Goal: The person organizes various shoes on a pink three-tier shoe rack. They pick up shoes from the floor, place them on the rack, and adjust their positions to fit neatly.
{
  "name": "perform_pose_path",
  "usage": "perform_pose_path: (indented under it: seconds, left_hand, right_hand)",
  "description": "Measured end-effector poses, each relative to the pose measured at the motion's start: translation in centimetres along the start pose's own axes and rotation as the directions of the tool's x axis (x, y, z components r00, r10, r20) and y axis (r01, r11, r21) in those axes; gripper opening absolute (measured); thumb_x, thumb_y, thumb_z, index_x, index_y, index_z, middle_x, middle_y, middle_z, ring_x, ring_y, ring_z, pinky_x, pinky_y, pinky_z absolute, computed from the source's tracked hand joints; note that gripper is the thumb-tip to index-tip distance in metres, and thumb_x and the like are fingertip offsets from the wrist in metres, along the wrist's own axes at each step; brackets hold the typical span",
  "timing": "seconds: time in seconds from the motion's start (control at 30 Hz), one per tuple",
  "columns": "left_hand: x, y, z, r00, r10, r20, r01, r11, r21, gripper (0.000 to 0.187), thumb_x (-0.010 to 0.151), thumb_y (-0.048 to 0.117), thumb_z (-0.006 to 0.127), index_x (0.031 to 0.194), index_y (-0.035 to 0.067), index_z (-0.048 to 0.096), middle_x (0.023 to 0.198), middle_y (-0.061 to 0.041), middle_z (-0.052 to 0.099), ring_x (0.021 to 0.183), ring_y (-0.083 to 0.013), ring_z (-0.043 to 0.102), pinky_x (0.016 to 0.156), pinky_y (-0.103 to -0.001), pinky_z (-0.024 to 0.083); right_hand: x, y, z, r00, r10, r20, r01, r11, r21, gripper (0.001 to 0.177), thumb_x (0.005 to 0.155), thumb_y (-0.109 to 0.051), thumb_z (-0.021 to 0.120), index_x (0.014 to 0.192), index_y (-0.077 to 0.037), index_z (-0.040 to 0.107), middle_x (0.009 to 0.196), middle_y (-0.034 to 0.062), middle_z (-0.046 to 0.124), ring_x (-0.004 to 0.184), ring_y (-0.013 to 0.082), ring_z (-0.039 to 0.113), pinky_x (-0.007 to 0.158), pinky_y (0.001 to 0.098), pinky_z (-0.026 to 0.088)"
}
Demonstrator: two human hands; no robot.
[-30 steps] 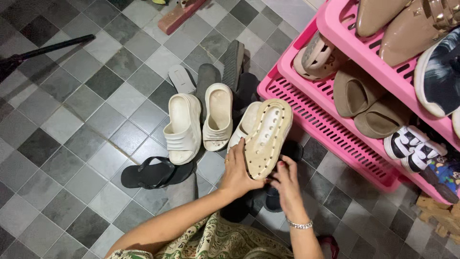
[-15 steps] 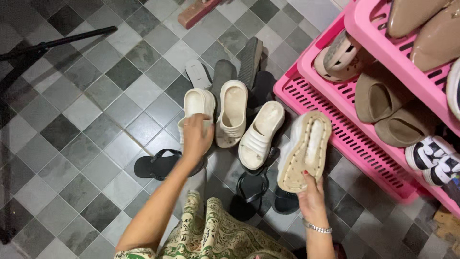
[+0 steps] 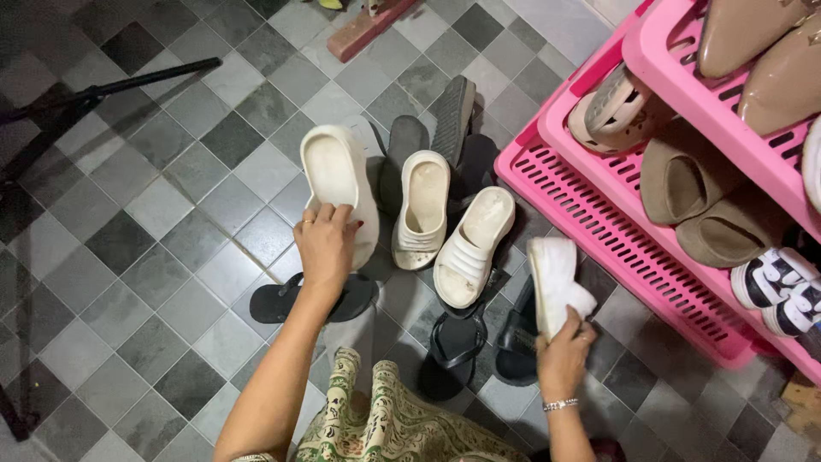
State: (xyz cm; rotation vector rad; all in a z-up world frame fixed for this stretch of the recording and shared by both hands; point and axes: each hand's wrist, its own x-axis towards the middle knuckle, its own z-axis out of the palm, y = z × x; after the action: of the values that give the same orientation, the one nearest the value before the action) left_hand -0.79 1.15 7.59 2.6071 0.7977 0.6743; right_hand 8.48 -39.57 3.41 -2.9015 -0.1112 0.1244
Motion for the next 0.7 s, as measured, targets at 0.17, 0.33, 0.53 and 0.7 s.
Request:
perform_pose_path:
  seconds: [0.17, 0.33, 0.53, 0.7]
  left_hand:
    - [0.5, 3.6, -2.4, 0.979, -0.122, 0.161, 0.188, 0.843, -0.504, 0.021, 0.091, 0.015, 0.075, 0.109, 0.008, 0.070, 0.090, -0.005, 0.065, 0.087, -0.0224, 0.059, 0.081, -0.035, 0.048]
    - [-1.5, 6.8, 2.4, 0.862, 0.001, 0.506, 0.505, 0.085, -0.859, 0.018, 0.099, 0.018, 0.072, 0.109, 0.004, 0.066, 0.095, 0.000, 0.067, 0.090, -0.0098, 0.059, 0.082, -0.027, 0.050]
    - [-4.9, 8.7, 6.5, 0.785, 0.240, 0.571, 0.620, -0.307, -0.722, 0.033, 0.102, 0.023, 0.069, 0.130, 0.007, 0.059, 0.116, 0.002, 0.067, 0.107, -0.0085, 0.060, 0.097, -0.028, 0.048]
    - [-5.7, 8.5, 7.9, 0.710, 0.240, 0.662, 0.703, -0.290, -0.649, 0.045, 0.096, 0.025, 0.067, 0.137, 0.012, 0.055, 0.125, 0.005, 0.067, 0.117, -0.0093, 0.059, 0.104, -0.030, 0.046]
  right_hand:
    - [-0.2, -1.6, -1.6, 0.991, -0.127, 0.041, 0.130, 0.990, -0.055, 0.074, 0.080, -0.041, 0.083, 0.140, -0.013, 0.048, 0.136, 0.0219, 0.052, 0.126, 0.0376, 0.052, 0.103, 0.0503, 0.048]
    - [0.7, -6.0, -2.4, 0.806, -0.140, 0.575, -0.481, 0.410, 0.775, 0.061, 0.092, -0.051, 0.056, 0.136, -0.007, 0.057, 0.132, 0.0132, 0.064, 0.116, 0.0236, 0.063, 0.097, 0.0434, 0.050]
    - [0.3, -8.4, -0.7, 0.525, -0.690, 0.498, -0.836, -0.309, 0.453, 0.069, 0.107, -0.057, 0.047, 0.141, 0.003, 0.053, 0.127, 0.0206, 0.067, 0.097, 0.0220, 0.065, 0.083, 0.0332, 0.055]
    - [-0.2, -6.8, -0.4, 0.568, -0.670, 0.478, -0.812, -0.364, 0.455, 0.057, 0.105, -0.049, 0.052, 0.142, -0.005, 0.054, 0.133, 0.0195, 0.066, 0.105, 0.0211, 0.066, 0.077, 0.0318, 0.056]
